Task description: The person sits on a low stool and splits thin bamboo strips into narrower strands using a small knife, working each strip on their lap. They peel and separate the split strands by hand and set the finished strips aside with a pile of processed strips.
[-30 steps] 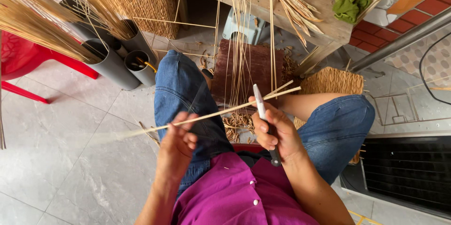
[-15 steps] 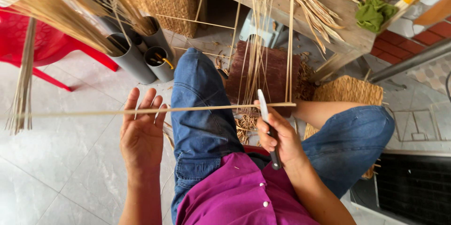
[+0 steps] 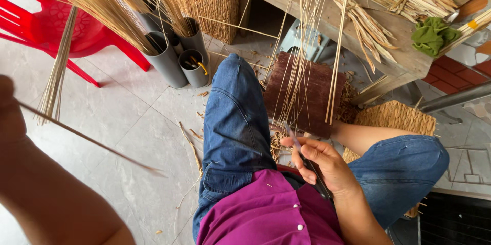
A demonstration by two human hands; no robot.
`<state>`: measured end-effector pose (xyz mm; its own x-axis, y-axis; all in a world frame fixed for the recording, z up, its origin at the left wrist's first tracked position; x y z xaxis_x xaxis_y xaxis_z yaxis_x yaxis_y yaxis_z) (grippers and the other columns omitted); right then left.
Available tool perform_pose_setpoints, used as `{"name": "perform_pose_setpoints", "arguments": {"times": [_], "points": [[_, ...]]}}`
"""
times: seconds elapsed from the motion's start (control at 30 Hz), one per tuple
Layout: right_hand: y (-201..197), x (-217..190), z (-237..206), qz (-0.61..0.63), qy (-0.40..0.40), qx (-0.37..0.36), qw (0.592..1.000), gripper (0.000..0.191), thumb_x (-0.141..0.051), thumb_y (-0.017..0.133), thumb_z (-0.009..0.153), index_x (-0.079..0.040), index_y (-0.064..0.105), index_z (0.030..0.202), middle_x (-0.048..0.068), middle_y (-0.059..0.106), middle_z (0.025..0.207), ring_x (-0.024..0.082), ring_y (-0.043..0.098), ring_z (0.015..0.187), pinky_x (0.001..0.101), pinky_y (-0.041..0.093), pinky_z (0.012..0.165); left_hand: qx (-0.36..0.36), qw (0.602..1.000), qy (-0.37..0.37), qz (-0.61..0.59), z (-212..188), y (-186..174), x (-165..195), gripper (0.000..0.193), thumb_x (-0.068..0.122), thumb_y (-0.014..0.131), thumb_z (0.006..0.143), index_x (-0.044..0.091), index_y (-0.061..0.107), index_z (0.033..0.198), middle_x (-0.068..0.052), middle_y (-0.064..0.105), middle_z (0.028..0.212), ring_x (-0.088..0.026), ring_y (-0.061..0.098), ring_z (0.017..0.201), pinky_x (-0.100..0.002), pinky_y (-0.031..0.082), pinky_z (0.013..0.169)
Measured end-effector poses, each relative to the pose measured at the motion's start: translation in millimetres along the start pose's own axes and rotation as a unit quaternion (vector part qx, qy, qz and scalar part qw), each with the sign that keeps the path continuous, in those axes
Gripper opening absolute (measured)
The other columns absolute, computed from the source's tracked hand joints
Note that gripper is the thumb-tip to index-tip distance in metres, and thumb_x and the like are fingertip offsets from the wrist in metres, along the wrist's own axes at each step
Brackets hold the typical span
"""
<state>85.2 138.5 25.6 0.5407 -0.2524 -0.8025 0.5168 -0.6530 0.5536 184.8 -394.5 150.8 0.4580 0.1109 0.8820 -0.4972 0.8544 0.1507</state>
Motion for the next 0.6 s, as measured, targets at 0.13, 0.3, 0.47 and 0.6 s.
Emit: {"name": "perform_pose_setpoints", "arguments": {"times": [0.13,0.3,0.47,0.6], "points": [[13.6,-13.7,7.5,-0.041,-0.055,0.013,0.998,0.049,-0.02,0.055,0.105,0.006,0.052,0.146,0.008,0.061,0.083,0.009,0.05,0.055,0.0205,0.043,0.048,-0.21,0.952,-0.073,0.211,-3.4,29.2,-20.3,0.043,-0.013,0.042,0.09,-0.001,0.064,0.124,-0.009,0.071,0.114,-0.016,0.065,0.082,-0.029,0.051,0.072],[34.4,-46.5,3.7,-0.125,-0.184,-0.006,0.975,0.068,-0.02,0.059,0.104,-0.004,0.027,0.163,0.009,0.062,0.084,0.01,0.051,0.06,0.0208,0.045,0.054,-0.378,0.888,-0.153,0.214,-66.0,102.4,-89.2,0.033,-0.005,0.052,0.095,0.004,0.071,0.12,-0.005,0.079,0.091,-0.014,0.069,0.078,-0.03,0.059,0.076],[33.6,-69.4,-13.7,-0.18,-0.263,0.079,0.945,0.064,-0.02,0.059,0.106,-0.002,0.032,0.162,0.008,0.063,0.086,0.009,0.05,0.062,0.02,0.044,0.056,-0.469,0.85,-0.216,0.103,-109.4,142.9,-123.8,0.03,0.001,0.054,0.097,0.003,0.073,0.12,-0.007,0.078,0.091,-0.015,0.071,0.082,-0.031,0.06,0.078],[25.7,-66.9,-18.0,-0.198,-0.258,0.116,0.939,0.045,-0.018,0.057,0.109,0.003,0.052,0.149,0.007,0.064,0.087,0.009,0.051,0.062,0.0201,0.043,0.058,-0.479,0.843,-0.202,0.138,-108.3,170.1,-125.0,0.029,0.004,0.058,0.097,0.005,0.073,0.121,-0.007,0.079,0.096,-0.015,0.075,0.089,-0.031,0.059,0.083]]}}
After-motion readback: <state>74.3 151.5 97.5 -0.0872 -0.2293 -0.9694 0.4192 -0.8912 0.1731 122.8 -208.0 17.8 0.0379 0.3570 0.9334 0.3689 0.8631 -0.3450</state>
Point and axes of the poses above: each hand's wrist, its own z-axis towards the middle knuckle, its own y-axis out of the palm, x = y × z, the point moved 3 cm from there along z, towards the middle knuckle
